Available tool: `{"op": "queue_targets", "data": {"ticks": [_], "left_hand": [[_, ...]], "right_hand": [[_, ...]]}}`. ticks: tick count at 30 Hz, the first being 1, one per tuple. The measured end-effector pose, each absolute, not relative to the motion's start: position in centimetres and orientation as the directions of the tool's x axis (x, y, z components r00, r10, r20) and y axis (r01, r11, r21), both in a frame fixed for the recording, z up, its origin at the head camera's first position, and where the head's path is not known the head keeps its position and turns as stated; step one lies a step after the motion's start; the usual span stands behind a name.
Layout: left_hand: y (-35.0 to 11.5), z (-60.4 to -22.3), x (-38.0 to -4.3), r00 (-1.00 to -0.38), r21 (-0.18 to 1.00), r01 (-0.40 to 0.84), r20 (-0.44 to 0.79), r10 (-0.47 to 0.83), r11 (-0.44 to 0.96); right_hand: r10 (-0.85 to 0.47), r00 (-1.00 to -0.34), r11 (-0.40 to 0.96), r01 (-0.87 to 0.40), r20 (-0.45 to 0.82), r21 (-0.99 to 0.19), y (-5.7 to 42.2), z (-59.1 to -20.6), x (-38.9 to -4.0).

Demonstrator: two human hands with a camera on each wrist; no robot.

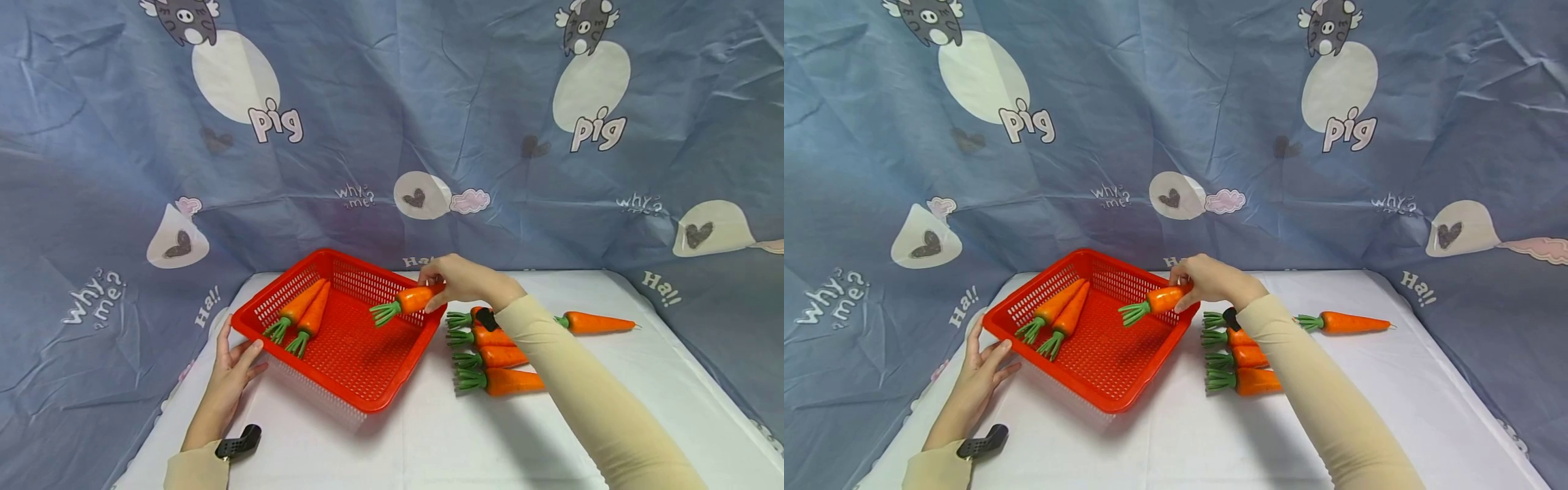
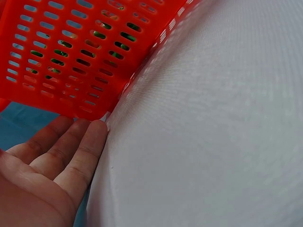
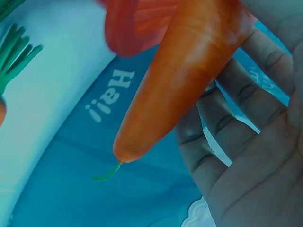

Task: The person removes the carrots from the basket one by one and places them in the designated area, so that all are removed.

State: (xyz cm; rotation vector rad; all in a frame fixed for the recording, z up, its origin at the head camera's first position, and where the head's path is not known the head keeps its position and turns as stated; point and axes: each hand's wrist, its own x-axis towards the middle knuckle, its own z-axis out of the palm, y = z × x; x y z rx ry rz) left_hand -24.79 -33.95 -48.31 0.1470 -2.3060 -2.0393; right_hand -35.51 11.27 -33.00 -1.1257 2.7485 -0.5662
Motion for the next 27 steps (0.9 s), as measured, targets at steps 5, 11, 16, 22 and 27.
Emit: {"op": "queue_targets", "data": {"ticks": [5, 11, 16, 22, 27], "left_hand": [[-33.9, -48.4, -24.7, -0.995, 0.992, -0.027, -0.014, -0.103, 0.124], [-34.0, -48.5, -24.8, -0.994, 0.992, -0.033, -0.019, -0.106, 0.125], [-34.1, -48.4, -24.8, -0.995, 0.992, -0.023, -0.011, -0.104, 0.123], [-34.0, -48.0, -24.8, -0.995, 0.993, -0.026, -0.014, -0.102, 0.118], [-33.9, -48.3, -24.8, -0.995, 0.993, -0.036, -0.025, -0.099, 0.116]], "right_hand": [[-0.681, -0.731, 0.660, -0.638, 0.043, -0.398, 12.8, -33.2, -35.2], [-0.671, -0.740, 0.668, -0.628, 0.043, -0.400, 14.5, -33.6, -35.0], [-0.643, -0.765, 0.692, -0.594, 0.021, -0.411, 15.6, -33.8, -35.0], [-0.618, -0.786, 0.711, -0.568, 0.017, -0.415, 17.2, -34.1, -34.9], [-0.603, -0.798, 0.716, -0.553, 0.022, -0.426, 18.7, -34.7, -34.6]]}}
